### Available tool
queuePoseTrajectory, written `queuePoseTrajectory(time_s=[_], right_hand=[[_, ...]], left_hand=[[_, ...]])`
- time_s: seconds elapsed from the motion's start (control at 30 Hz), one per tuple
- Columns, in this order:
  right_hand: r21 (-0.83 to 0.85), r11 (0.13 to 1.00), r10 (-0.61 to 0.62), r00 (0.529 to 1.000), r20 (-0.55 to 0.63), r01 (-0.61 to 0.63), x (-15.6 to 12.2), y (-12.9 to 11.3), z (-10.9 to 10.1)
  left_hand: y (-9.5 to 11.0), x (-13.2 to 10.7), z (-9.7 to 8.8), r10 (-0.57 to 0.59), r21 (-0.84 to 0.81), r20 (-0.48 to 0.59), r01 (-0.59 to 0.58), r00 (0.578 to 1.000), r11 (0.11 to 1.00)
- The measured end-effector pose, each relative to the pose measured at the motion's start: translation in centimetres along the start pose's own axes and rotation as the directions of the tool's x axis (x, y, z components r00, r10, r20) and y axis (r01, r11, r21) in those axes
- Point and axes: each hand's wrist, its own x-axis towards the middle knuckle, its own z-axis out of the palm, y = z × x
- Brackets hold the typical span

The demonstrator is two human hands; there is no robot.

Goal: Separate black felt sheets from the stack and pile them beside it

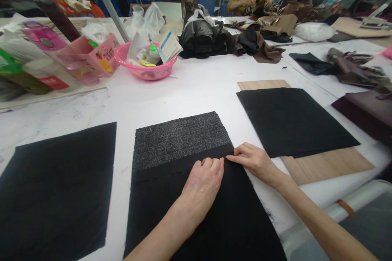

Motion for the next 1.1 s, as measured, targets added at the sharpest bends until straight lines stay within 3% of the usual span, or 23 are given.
queuePoseTrajectory(time_s=[0.73,1.1], right_hand=[[-0.020,0.996,0.085,0.996,-0.039,-0.086,-0.5,0.3,-0.5],[-0.116,0.992,0.046,0.995,-0.088,-0.056,-1.0,-0.1,0.1]], left_hand=[[0.0,1.8,-1.5,0.056,-0.004,0.126,-0.056,0.990,0.998],[0.6,2.6,-1.1,0.059,0.057,0.074,-0.063,0.995,0.996]])
